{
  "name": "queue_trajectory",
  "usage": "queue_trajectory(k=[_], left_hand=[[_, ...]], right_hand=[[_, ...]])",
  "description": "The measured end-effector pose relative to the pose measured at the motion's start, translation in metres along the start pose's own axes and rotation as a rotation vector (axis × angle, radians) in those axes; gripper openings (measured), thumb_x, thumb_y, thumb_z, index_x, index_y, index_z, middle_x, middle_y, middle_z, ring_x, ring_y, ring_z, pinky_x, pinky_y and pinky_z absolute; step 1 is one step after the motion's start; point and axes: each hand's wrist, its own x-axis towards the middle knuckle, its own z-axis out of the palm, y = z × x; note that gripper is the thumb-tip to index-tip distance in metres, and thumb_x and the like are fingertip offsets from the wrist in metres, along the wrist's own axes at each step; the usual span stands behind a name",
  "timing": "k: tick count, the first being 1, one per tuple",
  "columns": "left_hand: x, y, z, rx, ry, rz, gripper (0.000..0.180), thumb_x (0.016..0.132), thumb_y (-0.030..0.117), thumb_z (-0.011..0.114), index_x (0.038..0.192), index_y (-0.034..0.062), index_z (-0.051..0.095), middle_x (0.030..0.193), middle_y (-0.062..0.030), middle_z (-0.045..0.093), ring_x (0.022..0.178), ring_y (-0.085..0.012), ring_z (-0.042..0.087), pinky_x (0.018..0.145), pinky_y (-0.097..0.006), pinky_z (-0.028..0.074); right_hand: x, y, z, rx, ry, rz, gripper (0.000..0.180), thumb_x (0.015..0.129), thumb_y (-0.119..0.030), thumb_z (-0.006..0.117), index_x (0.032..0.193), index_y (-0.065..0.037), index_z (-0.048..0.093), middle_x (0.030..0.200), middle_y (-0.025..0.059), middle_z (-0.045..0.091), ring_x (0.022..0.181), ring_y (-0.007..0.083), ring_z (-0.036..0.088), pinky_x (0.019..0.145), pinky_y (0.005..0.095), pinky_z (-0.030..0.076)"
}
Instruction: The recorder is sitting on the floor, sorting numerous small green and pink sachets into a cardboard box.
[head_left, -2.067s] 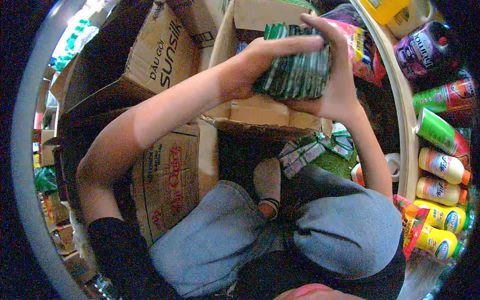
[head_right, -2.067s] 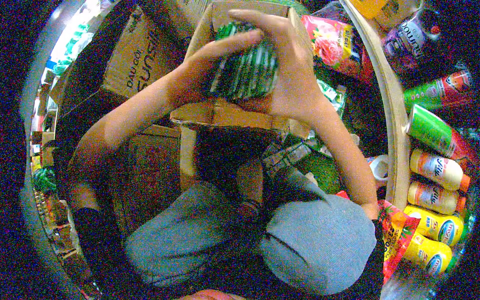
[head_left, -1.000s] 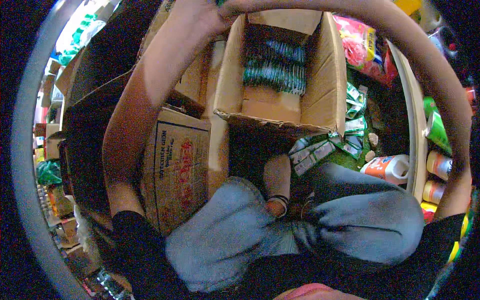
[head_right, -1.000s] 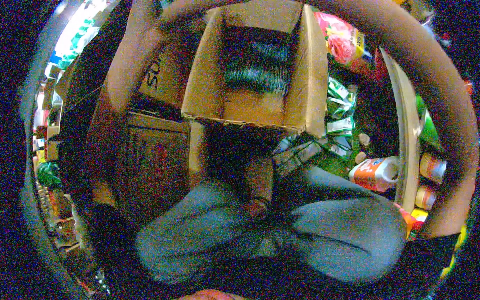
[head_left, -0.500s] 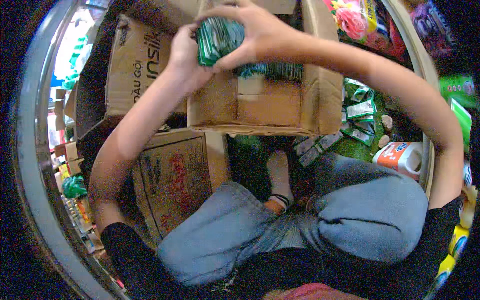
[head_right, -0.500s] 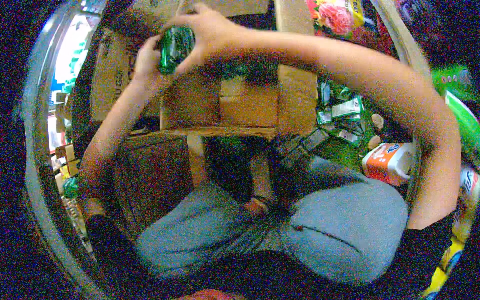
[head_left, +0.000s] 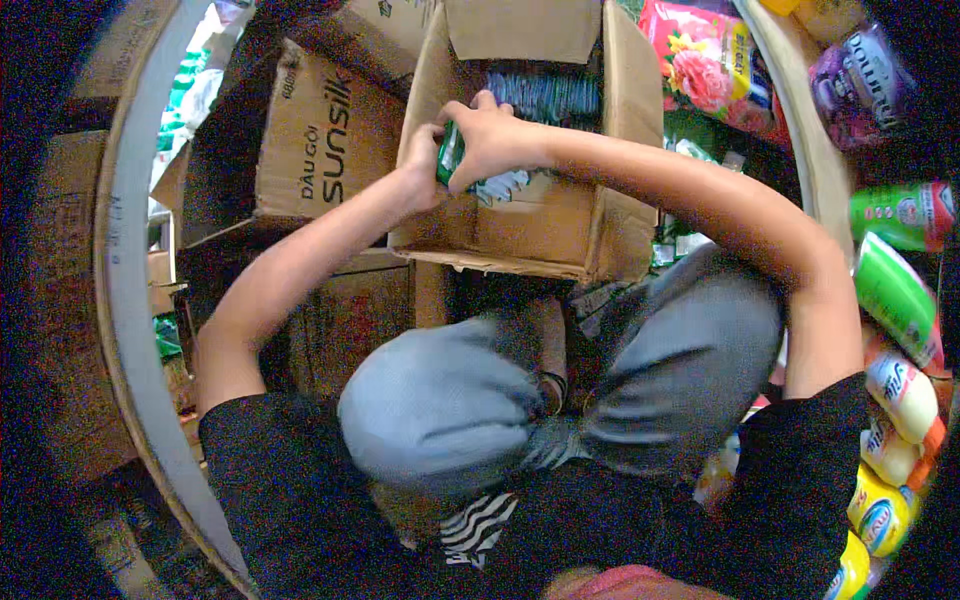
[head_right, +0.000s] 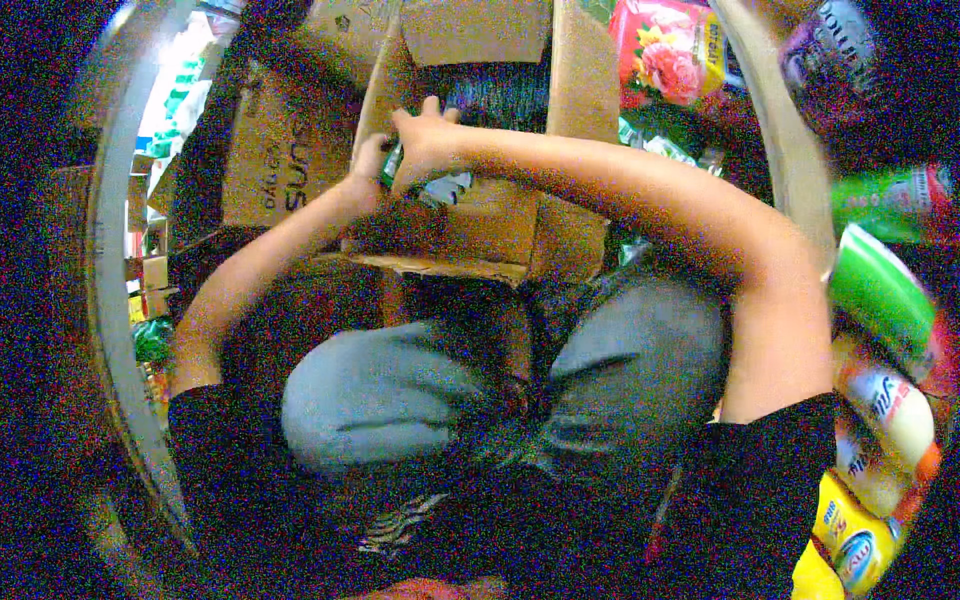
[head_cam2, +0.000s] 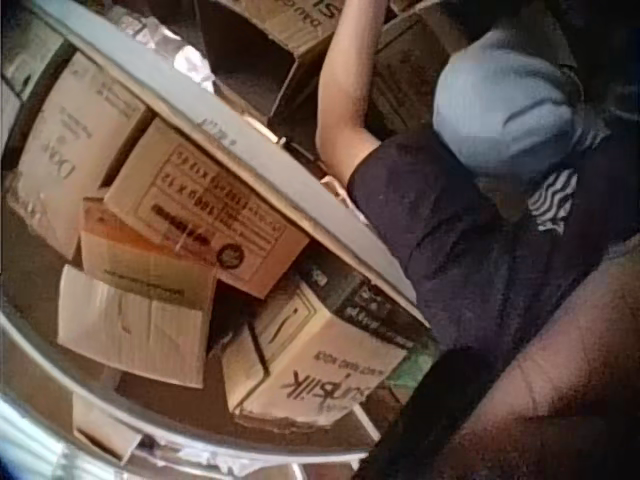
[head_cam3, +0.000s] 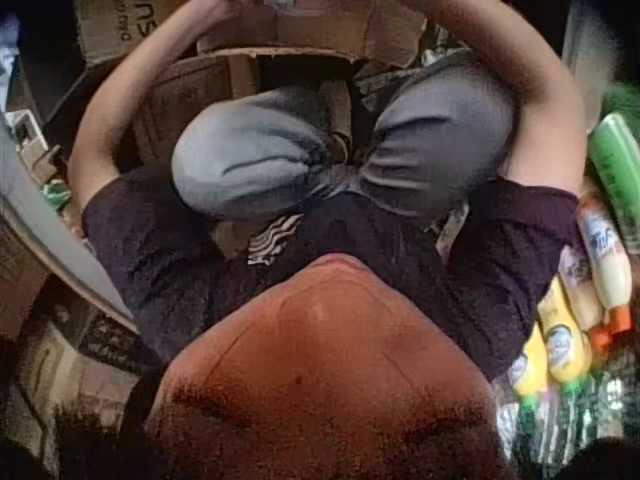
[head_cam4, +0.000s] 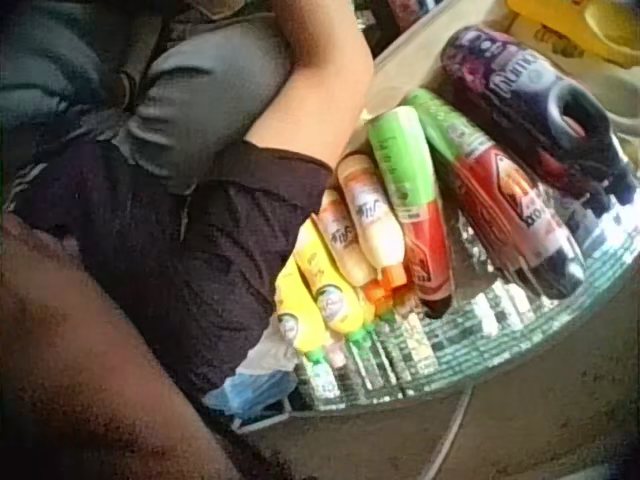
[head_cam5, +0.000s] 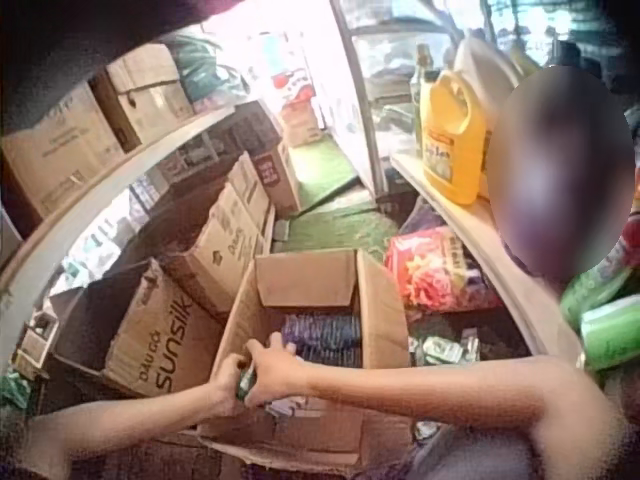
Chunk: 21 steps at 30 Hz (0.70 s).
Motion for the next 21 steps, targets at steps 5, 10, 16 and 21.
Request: queue_trajectory(k=[5, 10, 16, 21], left_hand=[[0.024, -0.021, -0.008, -0.084, 0.009, 0.057, 0.051, 0.079, 0.039, 0.022, 0.107, 0.0056, 0.047, 0.097, -0.0142, 0.056, 0.088, -0.0267, 0.054, 0.075, -0.038, 0.044], [0.059, -0.052, -0.012, -0.040, -0.121, 0.112, 0.054, 0.081, 0.045, 0.022, 0.107, 0.0051, 0.048, 0.092, -0.0121, 0.057, 0.084, -0.0234, 0.056, 0.072, -0.038, 0.045], [0.042, -0.035, -0.002, -0.097, -0.202, 0.112, 0.048, 0.072, 0.049, 0.055, 0.098, 0.0082, 0.053, 0.085, -0.0058, 0.059, 0.073, -0.0174, 0.057, 0.065, -0.034, 0.047], [0.029, -0.041, -0.019, 0.571, 0.011, -0.016, 0.080, 0.058, 0.060, 0.063, 0.109, 0.0002, 0.048, 0.102, -0.0141, 0.054, 0.091, -0.0259, 0.053, 0.073, -0.044, 0.043]], right_hand=[[0.016, 0.007, 0.013, 0.131, -0.025, 0.062, 0.098, 0.038, -0.032, 0.076, 0.122, -0.018, 0.028, 0.114, 0.0264, 0.029, 0.102, 0.0427, 0.039, 0.088, 0.0411, 0.037], [0.023, 0.039, 0.042, 0.707, 0.106, 0.336, 0.090, 0.058, -0.047, 0.060, 0.128, -0.007, 0.022, 0.129, 0.0270, 0.020, 0.111, 0.0405, 0.036, 0.091, 0.0397, 0.033], [0.049, 0.066, 0.075, 0.978, 0.434, 0.804, 0.067, 0.061, -0.042, 0.063, 0.100, 0.010, 0.050, 0.109, 0.0253, 0.048, 0.100, 0.0341, 0.048, 0.086, 0.0383, 0.038], [0.062, 0.093, 0.149, 1.263, -0.076, 0.735, 0.065, 0.078, -0.053, 0.038, 0.112, 0.002, 0.047, 0.122, 0.0173, 0.040, 0.115, 0.0246, 0.036, 0.091, 0.0408, 0.032]])
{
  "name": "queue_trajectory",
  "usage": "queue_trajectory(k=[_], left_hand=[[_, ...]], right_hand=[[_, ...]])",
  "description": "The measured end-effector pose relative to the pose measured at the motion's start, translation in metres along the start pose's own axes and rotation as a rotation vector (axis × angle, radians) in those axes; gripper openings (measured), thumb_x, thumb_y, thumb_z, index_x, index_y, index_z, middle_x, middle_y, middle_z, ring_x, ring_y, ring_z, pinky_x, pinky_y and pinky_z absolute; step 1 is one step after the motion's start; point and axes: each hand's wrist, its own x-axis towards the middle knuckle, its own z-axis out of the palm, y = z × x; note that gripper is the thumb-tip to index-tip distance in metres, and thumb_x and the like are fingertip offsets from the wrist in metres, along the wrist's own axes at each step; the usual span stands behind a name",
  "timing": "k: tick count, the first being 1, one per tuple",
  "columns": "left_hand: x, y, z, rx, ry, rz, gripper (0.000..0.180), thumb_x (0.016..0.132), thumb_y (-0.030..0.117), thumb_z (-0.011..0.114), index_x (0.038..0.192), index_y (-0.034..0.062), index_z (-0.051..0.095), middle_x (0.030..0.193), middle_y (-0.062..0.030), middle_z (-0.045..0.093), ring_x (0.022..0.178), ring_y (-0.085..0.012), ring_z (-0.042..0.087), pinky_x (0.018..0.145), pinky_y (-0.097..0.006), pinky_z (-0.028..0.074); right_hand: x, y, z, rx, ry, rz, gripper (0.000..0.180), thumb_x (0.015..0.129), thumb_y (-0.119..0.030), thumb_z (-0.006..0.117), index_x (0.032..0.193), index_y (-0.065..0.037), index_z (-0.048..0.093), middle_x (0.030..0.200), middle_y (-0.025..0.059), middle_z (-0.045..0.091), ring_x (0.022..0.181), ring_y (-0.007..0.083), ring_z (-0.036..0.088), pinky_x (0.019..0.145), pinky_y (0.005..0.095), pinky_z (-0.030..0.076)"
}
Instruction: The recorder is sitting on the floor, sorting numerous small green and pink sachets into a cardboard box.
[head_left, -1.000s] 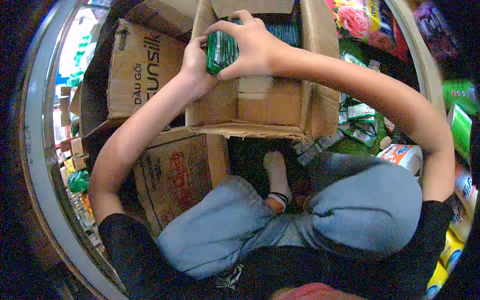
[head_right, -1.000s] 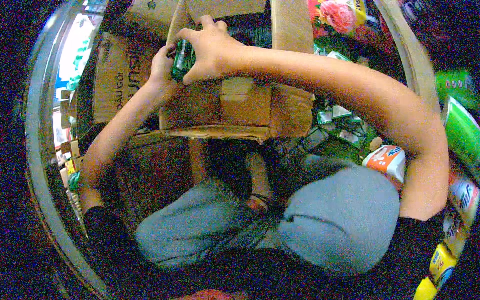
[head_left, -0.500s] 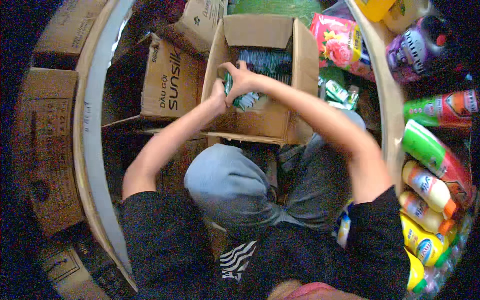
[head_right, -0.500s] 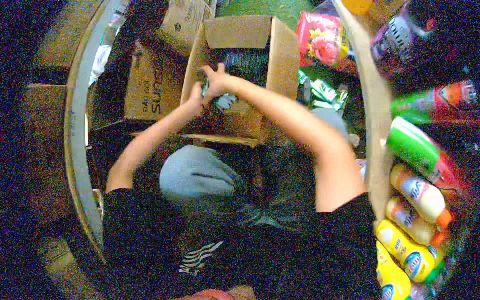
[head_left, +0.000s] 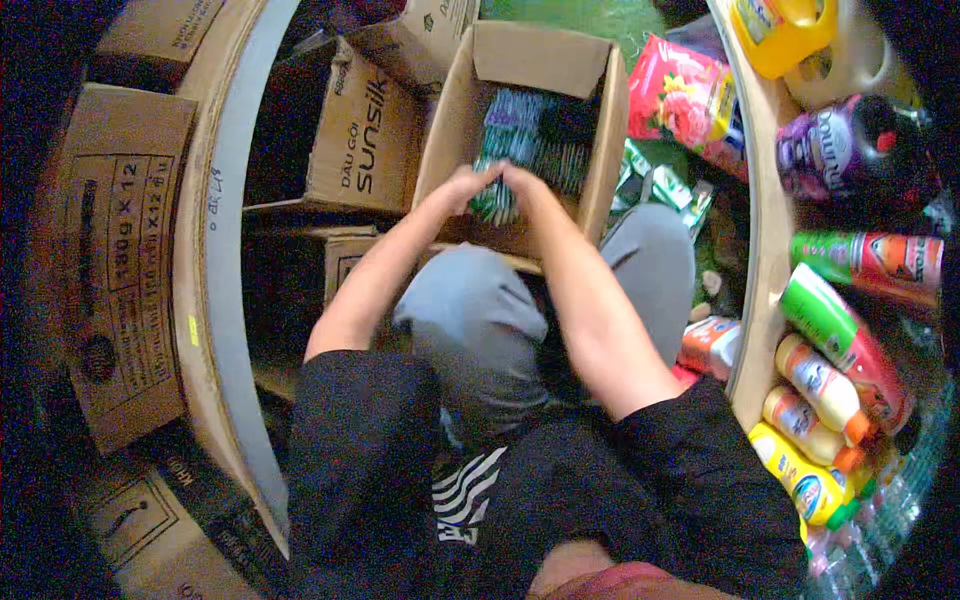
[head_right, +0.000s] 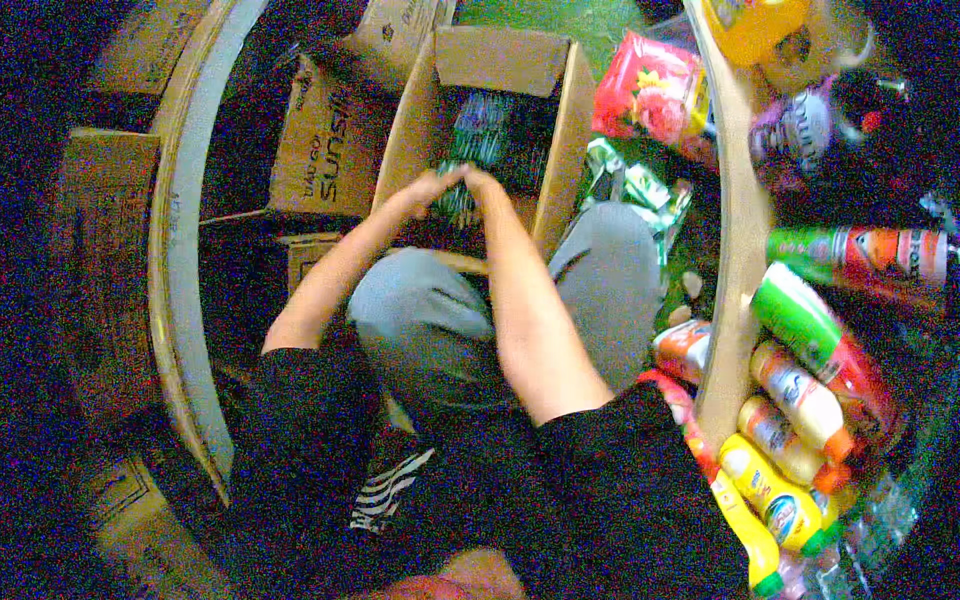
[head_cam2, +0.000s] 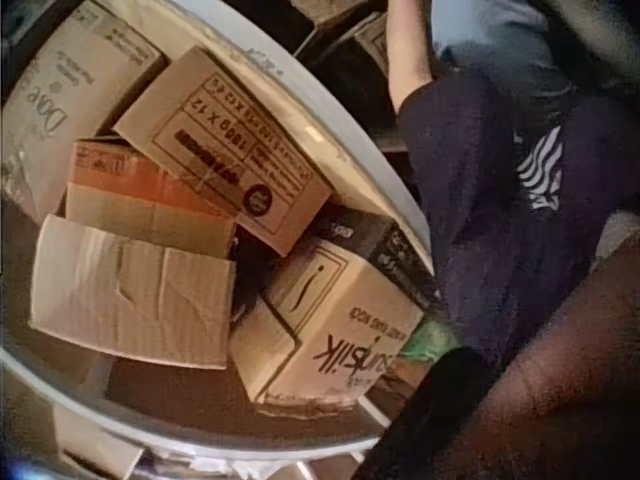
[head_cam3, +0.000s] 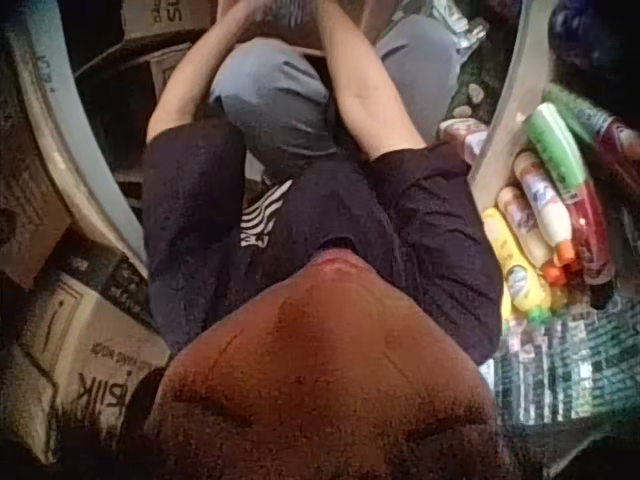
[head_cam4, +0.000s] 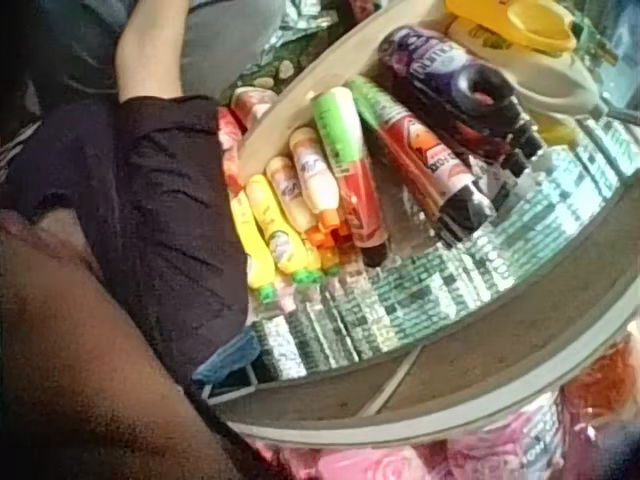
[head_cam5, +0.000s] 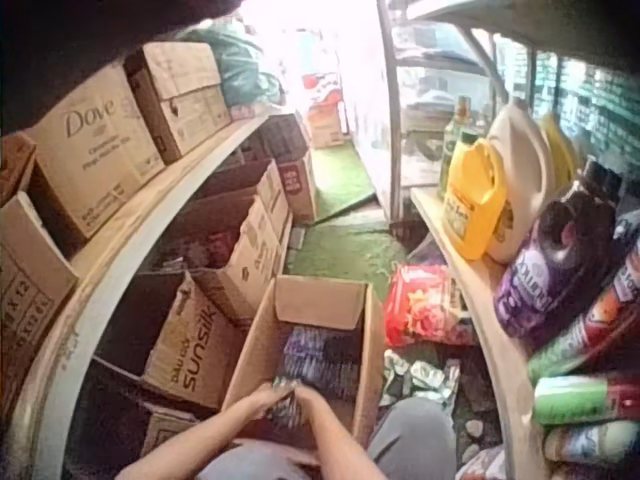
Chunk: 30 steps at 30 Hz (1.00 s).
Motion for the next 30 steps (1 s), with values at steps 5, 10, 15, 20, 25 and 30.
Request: queue_trajectory(k=[5, 10, 15, 20, 25, 30], left_hand=[[0.064, -0.057, -0.003, 0.302, 0.198, 0.026, 0.073, 0.073, 0.055, 0.048, 0.104, -0.0115, 0.045, 0.106, -0.0288, 0.048, 0.099, -0.0363, 0.049, 0.079, -0.041, 0.041], [0.079, 0.000, 0.092, 0.454, 0.051, 0.171, 0.073, 0.080, 0.043, 0.037, 0.117, -0.0143, 0.010, 0.102, -0.0365, 0.044, 0.097, -0.0414, 0.047, 0.084, -0.043, 0.036], [0.096, -0.051, 0.044, 0.531, 0.176, 0.179, 0.060, 0.079, 0.030, 0.034, 0.117, -0.0119, 0.014, 0.097, -0.0359, 0.047, 0.092, -0.0444, 0.049, 0.082, -0.045, 0.038], [0.043, -0.026, 0.048, 0.846, 0.264, 0.226, 0.032, 0.076, 0.018, 0.046, 0.096, -0.0064, 0.050, 0.091, -0.0281, 0.053, 0.086, -0.0347, 0.056, 0.071, -0.040, 0.047], [0.047, -0.047, 0.041, 1.083, 0.501, 0.148, 0.018, 0.077, 0.010, 0.047, 0.085, -0.0028, 0.057, 0.088, -0.0179, 0.055, 0.078, -0.0310, 0.059, 0.063, -0.036, 0.050], [0.058, -0.028, 0.052, 0.800, 0.536, 0.262, 0.023, 0.082, 0.017, 0.041, 0.085, -0.0021, 0.053, 0.084, -0.0195, 0.054, 0.071, -0.0304, 0.060, 0.057, -0.037, 0.050]], right_hand=[[0.004, 0.012, 0.034, 0.042, 0.142, 0.144, 0.070, 0.081, -0.059, 0.021, 0.112, -0.002, 0.047, 0.102, 0.0161, 0.054, 0.089, 0.0293, 0.051, 0.076, 0.0442, 0.039], [0.091, 0.071, -0.085, 0.437, 0.283, 0.096, 0.076, 0.075, -0.066, 0.031, 0.106, 0.000, 0.051, 0.095, 0.0152, 0.057, 0.075, 0.0284, 0.054, 0.068, 0.0416, 0.041], [0.070, 0.042, -0.006, 0.214, 0.181, 0.122, 0.074, 0.074, -0.066, 0.033, 0.105, -0.001, 0.053, 0.095, 0.0157, 0.057, 0.077, 0.0283, 0.054, 0.069, 0.0423, 0.042], [0.031, 0.039, -0.017, -0.031, 0.225, 0.124, 0.072, 0.073, -0.066, 0.036, 0.104, -0.003, 0.055, 0.096, 0.0164, 0.057, 0.078, 0.0281, 0.054, 0.070, 0.0432, 0.042], [0.021, 0.031, 0.007, -0.240, 0.224, 0.134, 0.071, 0.072, -0.066, 0.038, 0.102, -0.004, 0.057, 0.097, 0.0169, 0.056, 0.080, 0.0280, 0.055, 0.071, 0.0439, 0.042], [0.100, 0.069, -0.025, -0.363, 0.020, -0.112, 0.060, 0.082, -0.055, 0.032, 0.113, -0.005, 0.045, 0.103, 0.0114, 0.054, 0.094, 0.0207, 0.046, 0.083, 0.0328, 0.035]])
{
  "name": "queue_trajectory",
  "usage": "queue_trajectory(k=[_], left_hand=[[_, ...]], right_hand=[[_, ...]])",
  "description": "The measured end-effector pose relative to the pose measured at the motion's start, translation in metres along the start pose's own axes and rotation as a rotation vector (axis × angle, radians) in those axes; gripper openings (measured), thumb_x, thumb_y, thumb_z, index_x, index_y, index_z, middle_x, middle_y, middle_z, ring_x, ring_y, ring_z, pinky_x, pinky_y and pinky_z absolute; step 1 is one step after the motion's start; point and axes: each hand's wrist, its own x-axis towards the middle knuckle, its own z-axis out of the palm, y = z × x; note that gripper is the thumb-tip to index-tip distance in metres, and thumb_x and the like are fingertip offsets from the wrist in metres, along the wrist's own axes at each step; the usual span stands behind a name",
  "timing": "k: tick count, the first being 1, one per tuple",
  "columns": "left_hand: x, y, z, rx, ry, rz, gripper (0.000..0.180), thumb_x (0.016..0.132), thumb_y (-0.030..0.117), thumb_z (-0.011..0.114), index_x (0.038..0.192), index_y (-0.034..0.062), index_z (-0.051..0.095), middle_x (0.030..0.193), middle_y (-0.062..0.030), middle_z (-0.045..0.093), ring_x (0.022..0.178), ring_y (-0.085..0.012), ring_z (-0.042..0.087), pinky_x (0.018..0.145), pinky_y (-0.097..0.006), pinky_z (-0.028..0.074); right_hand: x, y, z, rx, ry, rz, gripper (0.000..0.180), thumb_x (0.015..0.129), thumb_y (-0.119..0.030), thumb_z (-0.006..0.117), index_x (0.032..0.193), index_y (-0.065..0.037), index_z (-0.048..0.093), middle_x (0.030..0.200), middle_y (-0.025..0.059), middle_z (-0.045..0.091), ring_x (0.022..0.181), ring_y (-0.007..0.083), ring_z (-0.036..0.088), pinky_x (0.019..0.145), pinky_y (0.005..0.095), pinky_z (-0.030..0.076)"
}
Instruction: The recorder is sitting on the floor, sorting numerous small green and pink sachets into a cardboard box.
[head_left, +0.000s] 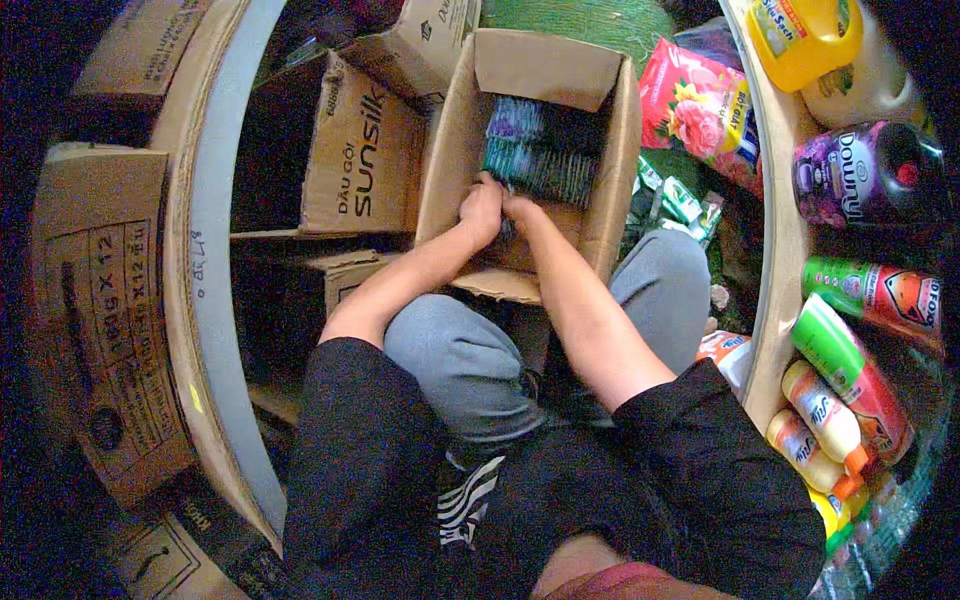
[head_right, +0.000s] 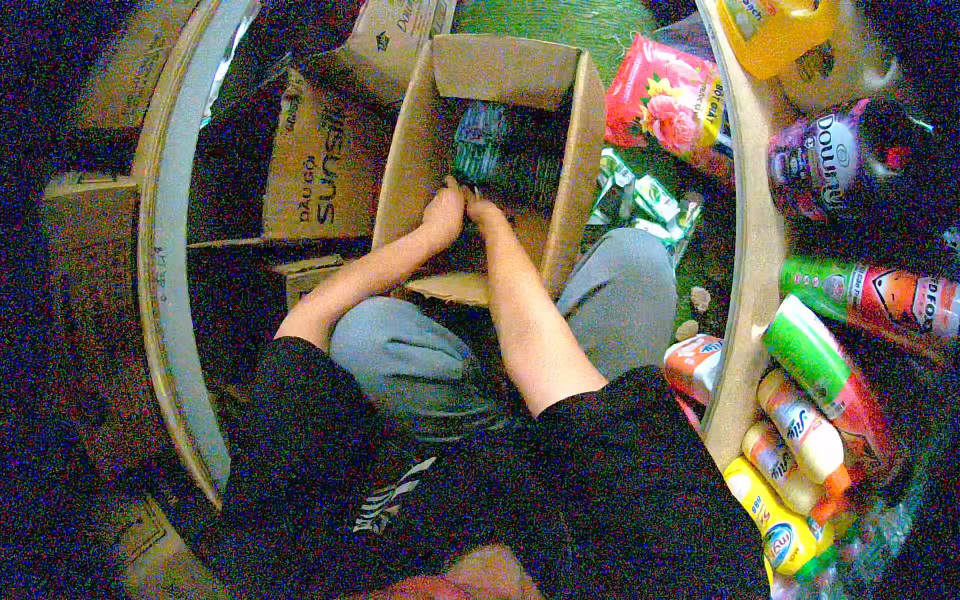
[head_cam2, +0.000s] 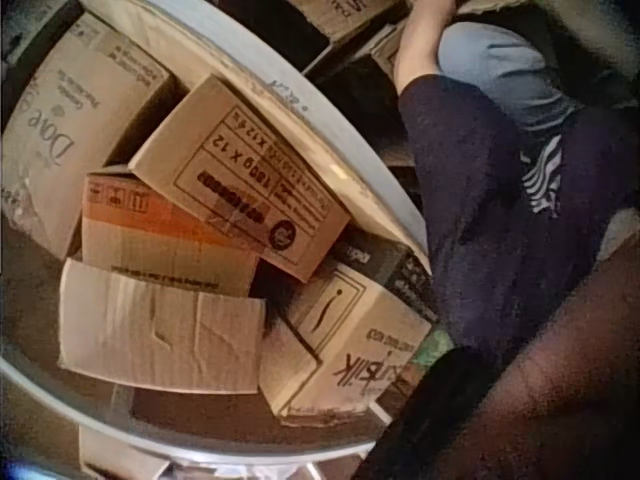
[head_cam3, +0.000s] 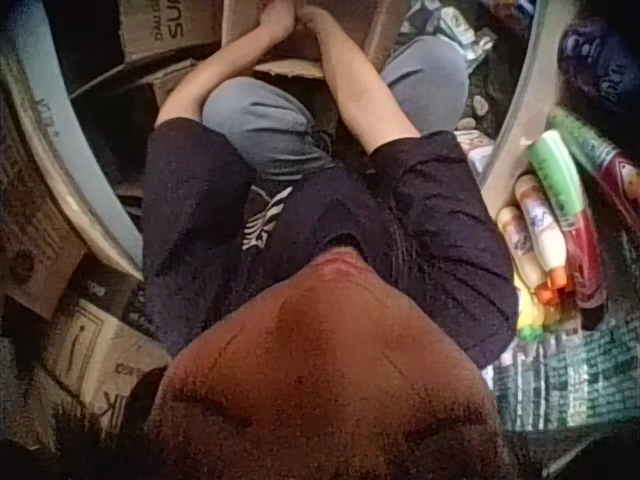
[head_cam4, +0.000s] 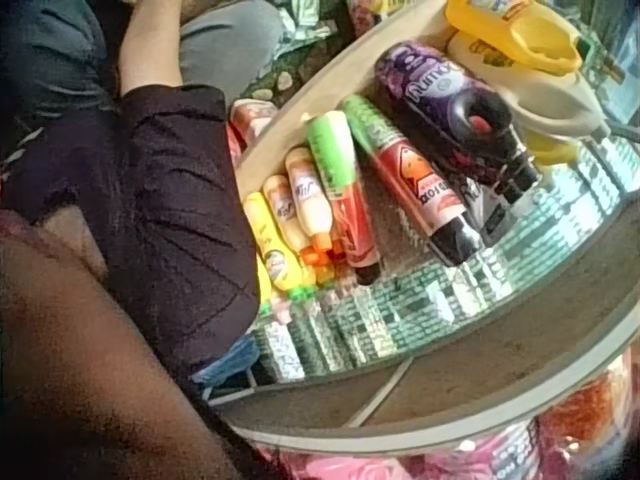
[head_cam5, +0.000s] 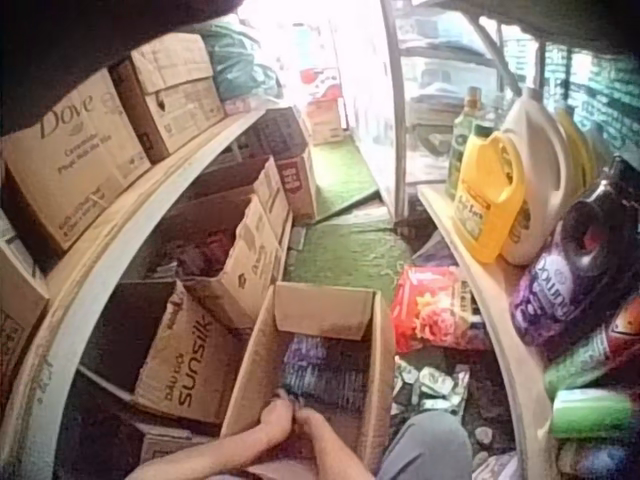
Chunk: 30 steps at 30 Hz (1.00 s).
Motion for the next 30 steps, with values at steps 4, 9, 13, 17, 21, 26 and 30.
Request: queue_trajectory(k=[4, 9, 13, 17, 21, 26, 30], left_hand=[[0.007, 0.001, -0.003, 0.219, 0.027, 0.157, 0.026, 0.083, 0.015, 0.038, 0.100, -0.0030, 0.043, 0.085, -0.0200, 0.056, 0.065, -0.0308, 0.060, 0.054, -0.036, 0.050], [-0.033, 0.040, -0.006, 0.498, -0.555, 0.452, 0.066, 0.062, 0.021, 0.063, 0.117, -0.0048, 0.037, 0.124, -0.0171, 0.030, 0.113, -0.0256, 0.034, 0.088, -0.039, 0.033], [-0.069, -0.087, 0.001, 0.358, -0.337, -0.075, 0.084, 0.063, 0.040, 0.063, 0.126, 0.0011, 0.026, 0.133, -0.0154, 0.017, 0.119, -0.0285, 0.024, 0.095, -0.041, 0.020], [-0.031, 0.036, 0.005, 0.769, -0.443, 0.466, 0.086, 0.064, 0.061, 0.050, 0.125, 0.0047, 0.030, 0.135, -0.0143, 0.018, 0.122, -0.0284, 0.020, 0.099, -0.039, 0.011], [-0.030, -0.078, 0.029, 0.851, -0.685, 0.271, 0.092, 0.064, 0.071, 0.038, 0.126, 0.0043, 0.028, 0.133, -0.0142, 0.024, 0.124, -0.0285, 0.016, 0.101, -0.039, 0.006], [-0.019, -0.026, 0.018, 0.802, -0.623, 0.401, 0.094, 0.064, 0.070, 0.041, 0.130, 0.0055, 0.021, 0.137, -0.0127, 0.013, 0.126, -0.0275, 0.009, 0.101, -0.039, 0.003], [-0.024, -0.051, 0.012, 1.094, -0.619, 0.230, 0.101, 0.062, 0.071, 0.042, 0.133, 0.0075, 0.007, 0.139, -0.0074, -0.002, 0.127, -0.0257, -0.001, 0.101, -0.039, 0.000]], right_hand=[[0.029, 0.023, -0.011, -0.078, -0.240, 0.146, 0.053, 0.082, -0.049, 0.036, 0.108, -0.005, 0.051, 0.110, 0.0088, 0.051, 0.099, 0.0191, 0.043, 0.085, 0.0316, 0.033], [0.012, 0.009, -0.086, 0.012, -0.318, 0.326, 0.059, 0.077, -0.048, 0.045, 0.115, -0.004, 0.047, 0.117, 0.0145, 0.047, 0.112, 0.0183, 0.040, 0.092, 0.0351, 0.029], [-0.099, -0.085, 0.078, -0.524, 0.014, -0.023, 0.052, 0.079, -0.045, 0.043, 0.101, -0.001, 0.057, 0.098, 0.0149, 0.058, 0.082, 0.0255, 0.056, 0.069, 0.0354, 0.045], [0.063, 0.016, -0.124, -0.062, -0.440, 0.492, 0.046, 0.079, -0.040, 0.044, 0.094, 0.002, 0.058, 0.088, 0.0134, 0.059, 0.073, 0.0232, 0.053, 0.064, 0.0348, 0.044], [0.034, -0.019, 0.047, -0.867, -0.424, -0.081, 0.037, 0.063, -0.033, 0.060, 0.094, -0.011, 0.062, 0.101, 0.0121, 0.057, 0.092, 0.0274, 0.055, 0.076, 0.0376, 0.045], [0.013, -0.005, -0.021, -0.957, 0.042, -0.049, 0.034, 0.056, -0.025, 0.065, 0.086, -0.010, 0.064, 0.097, 0.0119, 0.059, 0.088, 0.0259, 0.057, 0.073, 0.0370, 0.046], [-0.067, -0.063, -0.006, -0.973, -0.068, 0.044, 0.036, 0.054, -0.028, 0.065, 0.085, -0.009, 0.064, 0.096, 0.0124, 0.059, 0.087, 0.0266, 0.057, 0.074, 0.0375, 0.046]])
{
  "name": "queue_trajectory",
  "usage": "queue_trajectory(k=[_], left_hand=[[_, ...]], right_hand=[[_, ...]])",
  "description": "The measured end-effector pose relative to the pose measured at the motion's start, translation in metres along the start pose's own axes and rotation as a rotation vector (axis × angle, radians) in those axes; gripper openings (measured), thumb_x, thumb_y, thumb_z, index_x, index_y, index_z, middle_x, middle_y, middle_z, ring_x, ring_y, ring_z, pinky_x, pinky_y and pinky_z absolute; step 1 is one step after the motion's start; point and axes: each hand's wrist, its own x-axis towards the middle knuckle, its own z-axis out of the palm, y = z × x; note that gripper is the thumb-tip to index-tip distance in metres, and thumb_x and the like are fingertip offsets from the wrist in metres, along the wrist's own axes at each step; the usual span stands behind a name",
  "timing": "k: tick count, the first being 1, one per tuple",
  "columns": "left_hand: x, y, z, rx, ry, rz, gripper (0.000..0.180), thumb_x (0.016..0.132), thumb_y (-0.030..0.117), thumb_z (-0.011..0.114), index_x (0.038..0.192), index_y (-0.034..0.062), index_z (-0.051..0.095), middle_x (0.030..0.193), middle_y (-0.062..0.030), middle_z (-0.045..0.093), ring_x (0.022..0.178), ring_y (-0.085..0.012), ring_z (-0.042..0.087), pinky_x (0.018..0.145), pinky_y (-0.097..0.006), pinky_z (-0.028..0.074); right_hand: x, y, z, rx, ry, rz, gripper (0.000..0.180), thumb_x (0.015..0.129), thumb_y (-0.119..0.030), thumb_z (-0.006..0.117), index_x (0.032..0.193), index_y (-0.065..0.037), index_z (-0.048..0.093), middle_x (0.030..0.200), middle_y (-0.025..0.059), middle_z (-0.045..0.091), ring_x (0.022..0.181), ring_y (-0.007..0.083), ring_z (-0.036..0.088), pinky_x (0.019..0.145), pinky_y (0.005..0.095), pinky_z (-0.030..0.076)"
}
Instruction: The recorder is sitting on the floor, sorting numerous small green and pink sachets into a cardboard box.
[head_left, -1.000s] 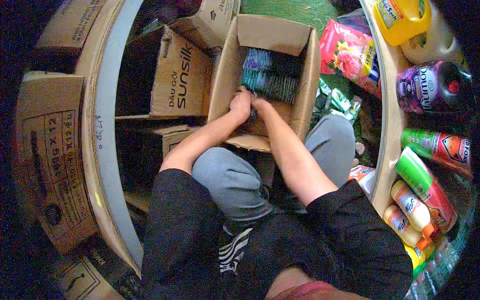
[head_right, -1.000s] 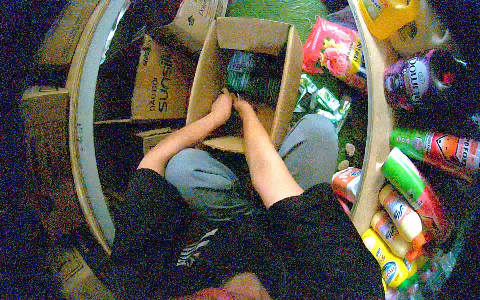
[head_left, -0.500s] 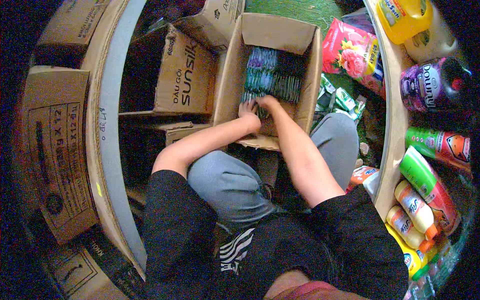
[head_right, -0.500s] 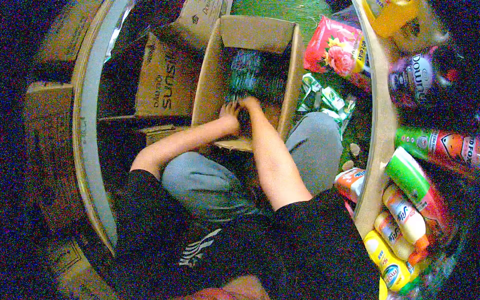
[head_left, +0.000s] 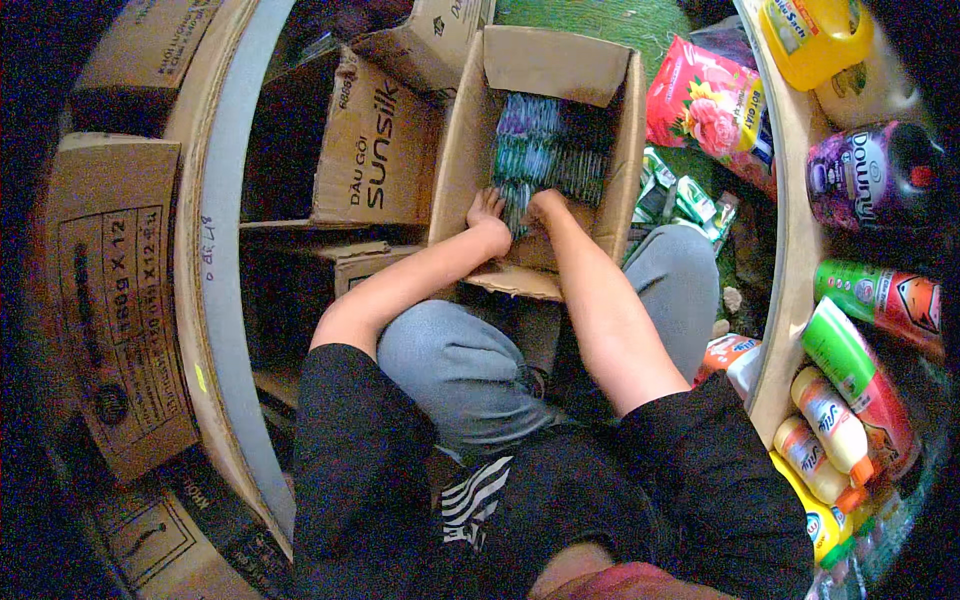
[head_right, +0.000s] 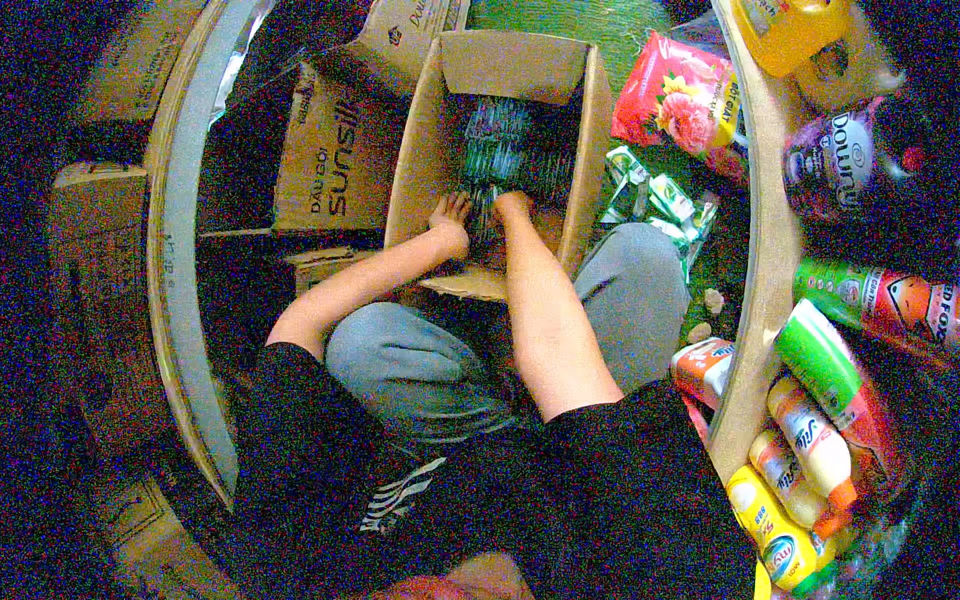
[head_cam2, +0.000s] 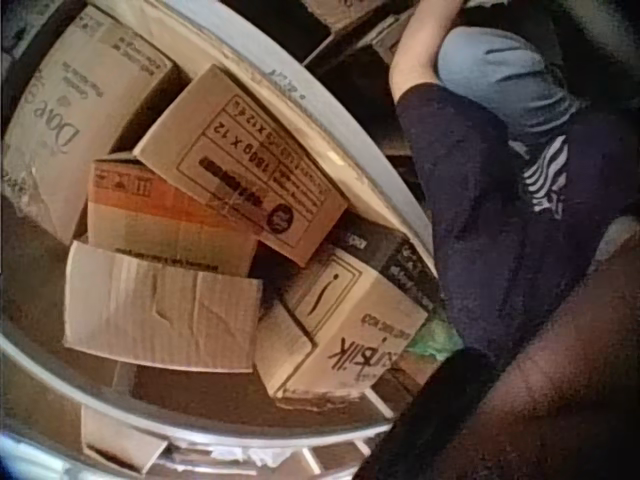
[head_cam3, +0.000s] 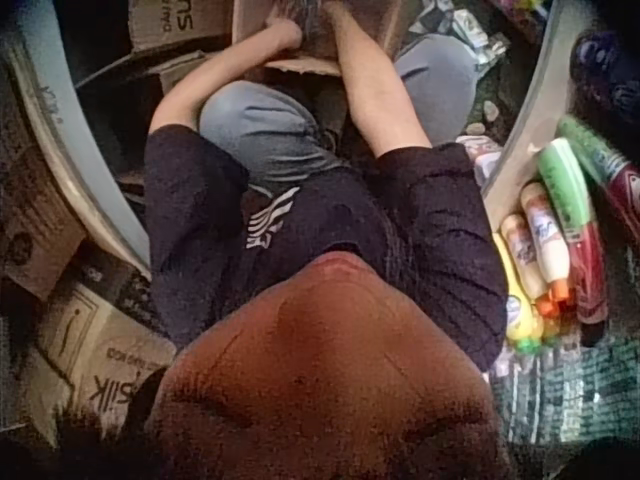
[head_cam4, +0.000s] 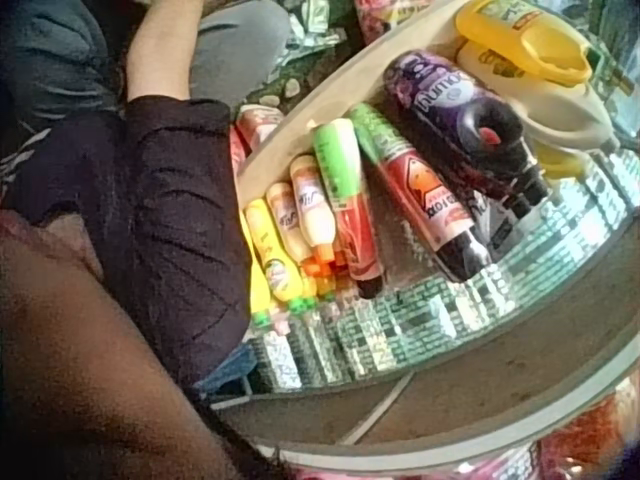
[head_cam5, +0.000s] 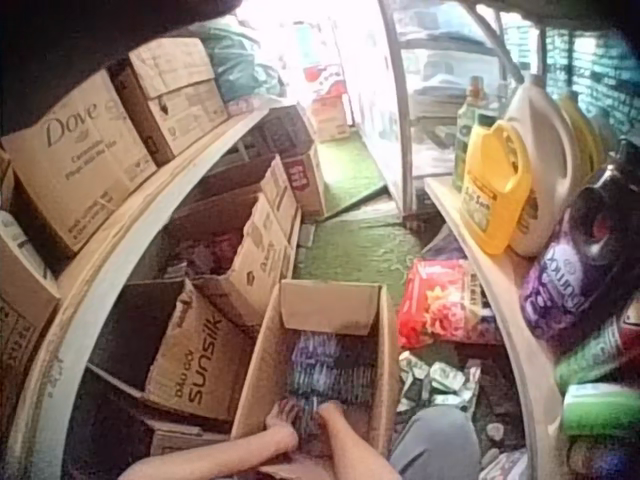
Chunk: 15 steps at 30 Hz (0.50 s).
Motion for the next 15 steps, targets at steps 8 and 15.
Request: queue_trajectory(k=[8, 15], left_hand=[[-0.004, 0.014, -0.052, 0.132, 0.306, -0.050, 0.072, 0.081, 0.044, 0.037, 0.133, 0.0048, 0.005, 0.139, -0.0050, -0.004, 0.128, -0.0249, -0.004, 0.100, -0.043, -0.001], [-0.055, 0.002, -0.079, -0.051, 0.143, 0.336, 0.033, 0.080, 0.020, 0.039, 0.109, 0.0111, 0.054, 0.103, -0.0092, 0.057, 0.095, -0.0263, 0.054, 0.079, -0.046, 0.039]], right_hand=[[0.031, 0.042, -0.006, 0.252, -0.207, 0.179, 0.036, 0.055, -0.031, 0.064, 0.085, -0.010, 0.064, 0.096, 0.0125, 0.059, 0.089, 0.0268, 0.057, 0.078, 0.0388, 0.044], [-0.004, 0.014, -0.003, -0.096, 0.122, -0.004, 0.055, 0.048, -0.049, 0.071, 0.079, -0.005, 0.063, 0.088, 0.0097, 0.062, 0.080, 0.0224, 0.060, 0.071, 0.0315, 0.047]])
